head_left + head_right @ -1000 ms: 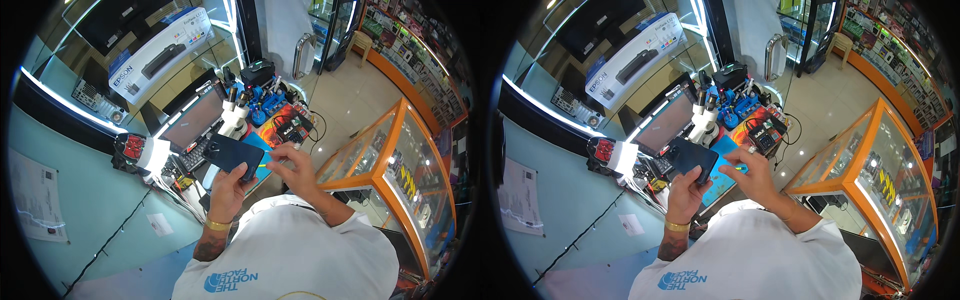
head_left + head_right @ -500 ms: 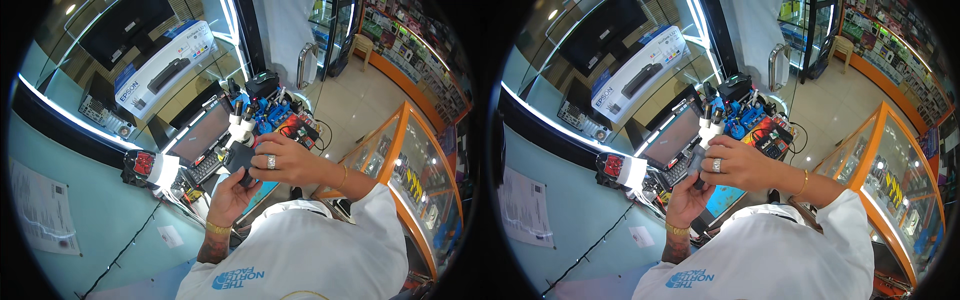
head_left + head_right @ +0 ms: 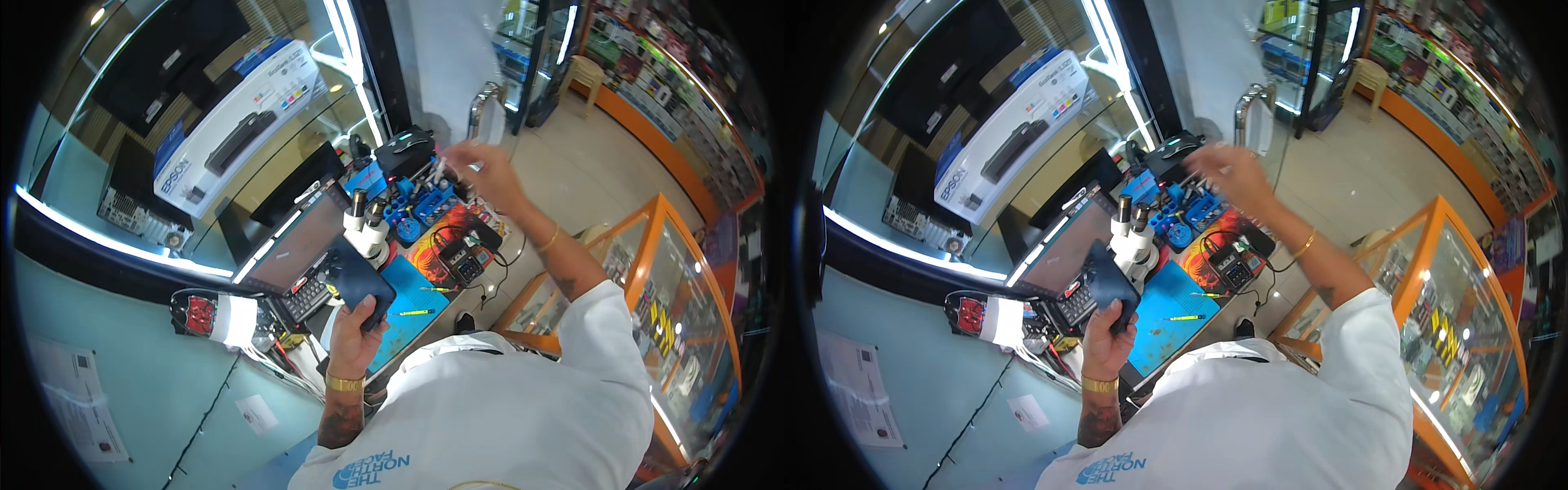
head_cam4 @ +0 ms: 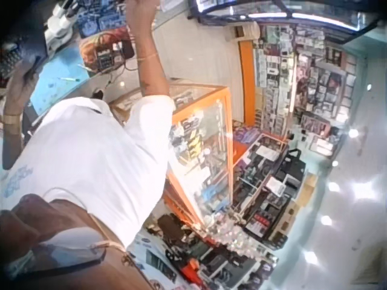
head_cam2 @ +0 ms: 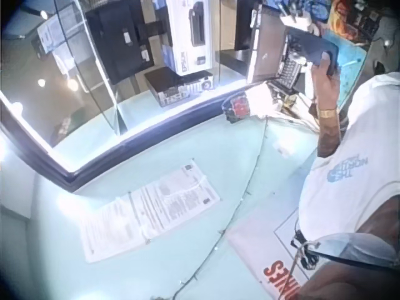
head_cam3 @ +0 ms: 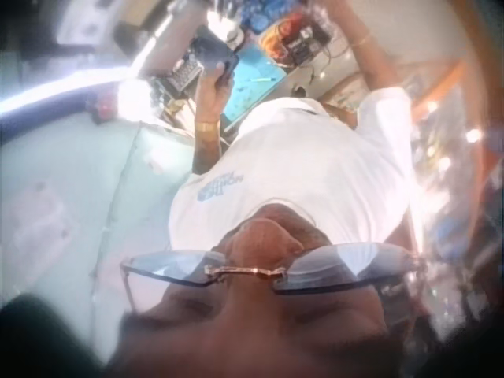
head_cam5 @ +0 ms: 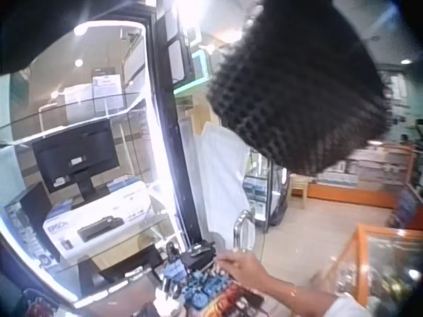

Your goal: The person applies adhesive from a tube onto the edges of a phone back cover and then presses the cover onto the back of the phone body.

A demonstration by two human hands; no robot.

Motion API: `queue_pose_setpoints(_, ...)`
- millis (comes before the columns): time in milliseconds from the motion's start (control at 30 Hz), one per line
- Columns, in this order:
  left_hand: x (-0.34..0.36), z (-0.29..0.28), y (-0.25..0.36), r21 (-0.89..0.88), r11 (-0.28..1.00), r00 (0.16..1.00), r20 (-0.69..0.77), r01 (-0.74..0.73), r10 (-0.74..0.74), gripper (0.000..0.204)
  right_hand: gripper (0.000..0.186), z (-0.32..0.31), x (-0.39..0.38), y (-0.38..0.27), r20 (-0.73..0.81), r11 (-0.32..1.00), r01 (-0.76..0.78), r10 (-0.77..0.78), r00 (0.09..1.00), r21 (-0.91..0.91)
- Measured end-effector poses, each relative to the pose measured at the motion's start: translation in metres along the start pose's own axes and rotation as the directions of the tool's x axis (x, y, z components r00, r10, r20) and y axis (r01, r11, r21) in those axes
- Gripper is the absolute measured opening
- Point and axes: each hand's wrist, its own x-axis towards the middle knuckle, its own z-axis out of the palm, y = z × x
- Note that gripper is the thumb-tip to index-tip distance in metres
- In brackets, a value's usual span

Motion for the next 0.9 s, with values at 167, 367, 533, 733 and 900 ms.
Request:
queue_pose_setpoints(167, 0.012, 0.021, -0.006, 0.055, 0.998, 0.999, -0.003, 0.043, -0.043, 0.013, 0.03, -0.028, -0.012, 0.29, 0.078, 0.785, -0.449, 0.527, 0.846, -0.427)
queue_pose_setpoints(367, 0.031, 0.074, -0.009, 0.297, 0.954, 0.986, -0.146, -0.038, 0.084, 0.028, 0.033, 0.013, -0.083, 0.467, -0.021, 0.843, -0.328, 0.354, 0.935, -0.426)
queue_pose_setpoints(533, 0.03, 0.064, -0.018, 0.274, 0.96, 0.977, -0.179, -0.061, 0.113, 0.021, 0.031, 0.059, -0.063, 0.437, 0.06, 0.839, -0.458, 0.495, 0.867, -0.292)
queue_pose_setpoints(733, 0.046, 0.073, -0.024, 0.263, 0.964, 0.974, -0.208, -0.037, 0.094, 0.018, 0.026, 0.03, -0.051, 0.465, -0.037, 0.749, -0.656, 0.656, 0.754, -0.097)
queue_pose_setpoints(900, 0.04, 0.068, -0.026, 0.32, 0.941, 0.948, -0.25, -0.111, 0.196, 0.018, 0.024, 0.036, -0.035, 0.428, -0.099, 0.785, -0.619, 0.614, 0.783, -0.026)
